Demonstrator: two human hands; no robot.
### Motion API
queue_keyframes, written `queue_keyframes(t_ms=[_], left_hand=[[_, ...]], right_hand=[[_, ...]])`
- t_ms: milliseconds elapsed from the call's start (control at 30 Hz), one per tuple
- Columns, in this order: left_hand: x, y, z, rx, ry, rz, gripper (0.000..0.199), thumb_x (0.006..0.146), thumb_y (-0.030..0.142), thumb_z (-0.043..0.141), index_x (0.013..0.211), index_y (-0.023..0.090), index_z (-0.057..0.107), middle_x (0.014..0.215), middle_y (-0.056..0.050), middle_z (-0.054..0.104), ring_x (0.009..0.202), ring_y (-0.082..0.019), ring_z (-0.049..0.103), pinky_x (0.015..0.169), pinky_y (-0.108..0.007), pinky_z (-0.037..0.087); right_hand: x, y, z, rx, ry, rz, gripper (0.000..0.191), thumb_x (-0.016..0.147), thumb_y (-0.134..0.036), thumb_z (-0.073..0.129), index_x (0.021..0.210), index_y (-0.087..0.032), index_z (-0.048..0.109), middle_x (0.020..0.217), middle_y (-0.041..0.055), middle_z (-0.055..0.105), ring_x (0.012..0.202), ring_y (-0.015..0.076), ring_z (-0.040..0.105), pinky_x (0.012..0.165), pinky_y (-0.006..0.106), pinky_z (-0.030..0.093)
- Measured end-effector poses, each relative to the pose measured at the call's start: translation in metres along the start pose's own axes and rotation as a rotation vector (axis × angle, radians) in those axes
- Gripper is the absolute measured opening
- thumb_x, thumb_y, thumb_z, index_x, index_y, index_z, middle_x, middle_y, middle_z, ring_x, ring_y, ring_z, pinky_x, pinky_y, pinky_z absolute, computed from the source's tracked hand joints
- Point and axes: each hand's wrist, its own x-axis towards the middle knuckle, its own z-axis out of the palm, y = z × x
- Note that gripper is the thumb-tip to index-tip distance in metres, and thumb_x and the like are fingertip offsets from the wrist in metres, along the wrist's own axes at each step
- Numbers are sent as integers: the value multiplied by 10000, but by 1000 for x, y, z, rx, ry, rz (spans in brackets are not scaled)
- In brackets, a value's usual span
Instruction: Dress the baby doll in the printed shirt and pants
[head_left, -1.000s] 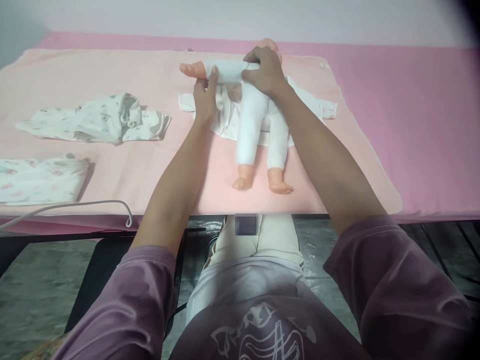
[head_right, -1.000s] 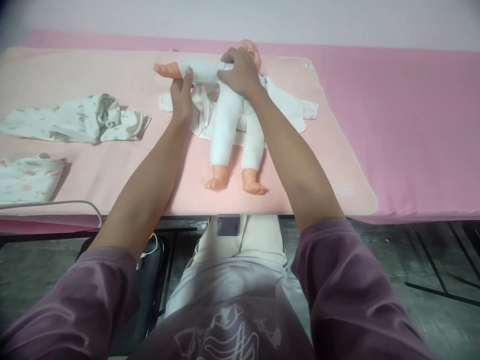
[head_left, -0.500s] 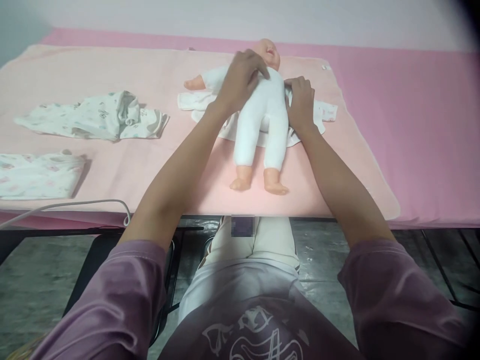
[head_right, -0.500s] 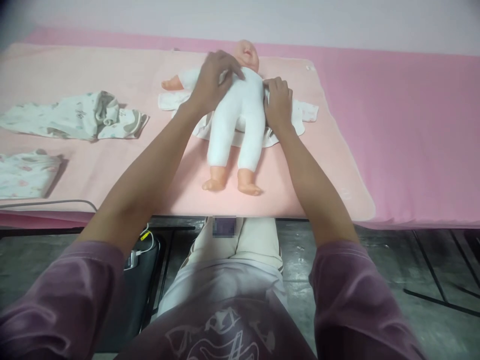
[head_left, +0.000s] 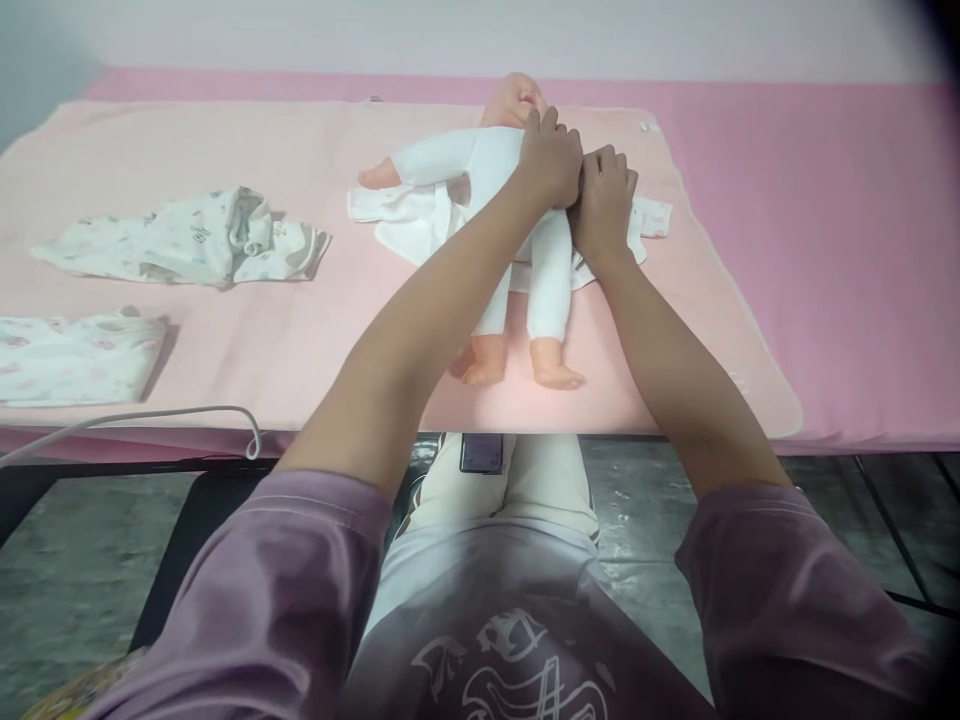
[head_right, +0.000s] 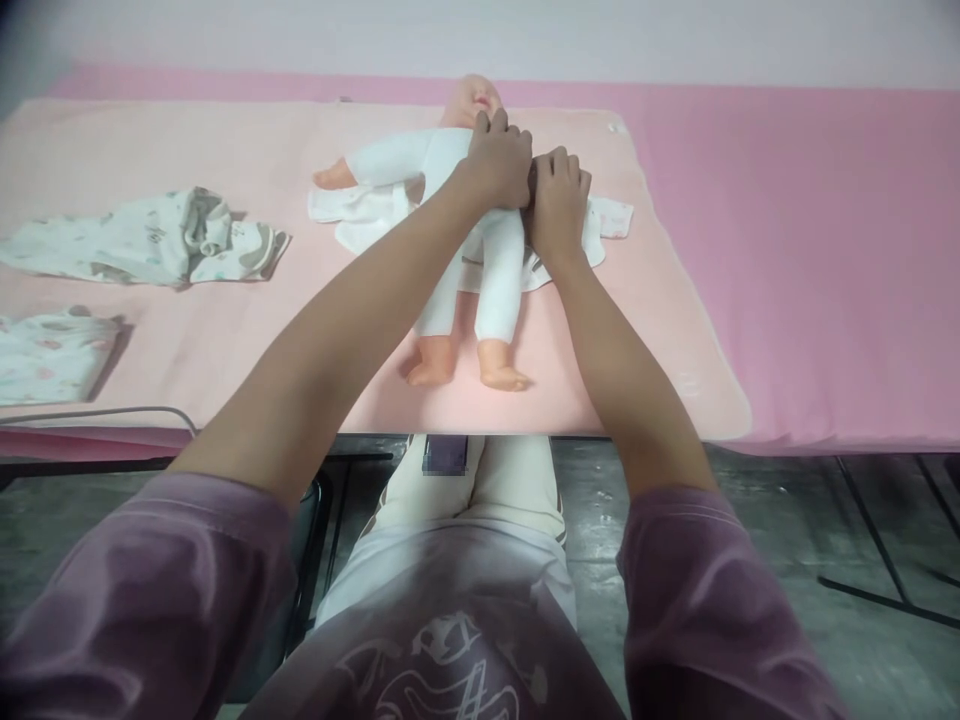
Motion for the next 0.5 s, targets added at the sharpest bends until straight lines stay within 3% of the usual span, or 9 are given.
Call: queue_keyframes(t_ms=[67,167,267,333,433,500], left_hand=[[2,2,8,154,16,-59,763,953,753,767,1534,263,697,1691,-62,620,1669,-376,205,1464,-642,-31],[0,1,12,236,54,-92,757,975,787,679,1549,295,710,1729,-42,577,1661,-356,186,1457,-596,-42],[-7,-2,10,196,86,-99,835,850,902,691,1525,412,734,1664,-1,638,1644,-395,197,1458,-603,-30],[-14,-4,4,194,99,-89,949,817,926,713,1571,350,700,1669,-29,627,1641,-398,191,1456,-608,-24],[-28,-10,-9,251,130,-100,962,873,809,777,1610,211,622,1712,-100,563,1603,-388,270,1423,-621,122],[-37,-16,-18,254,163,-128,807,895,713,789,1582,320,629,1707,-60,572,1564,-402,330,1374,-642,242]], right_hand=[[0,-1,-1,-32,-9,16,454,1216,-378,317,1425,-266,705,1536,159,661,1399,374,531,1229,641,448],[-2,-2,-6,-7,-23,25,398,1158,-321,402,1442,-283,679,1543,156,646,1445,410,525,1234,670,408],[-5,0,-13,36,-66,48,343,1153,-381,439,1433,-380,637,1529,115,644,1456,391,457,1252,681,366],[-6,2,-17,21,-84,55,325,1174,-338,403,1427,-365,606,1551,105,618,1431,344,424,1265,636,350],[-7,8,-19,-31,-68,75,296,1179,-286,396,1391,-315,600,1537,118,600,1398,327,422,1238,589,344],[-7,12,-21,-55,-71,101,269,1191,-331,401,1365,-299,603,1497,135,613,1388,340,420,1204,568,350]])
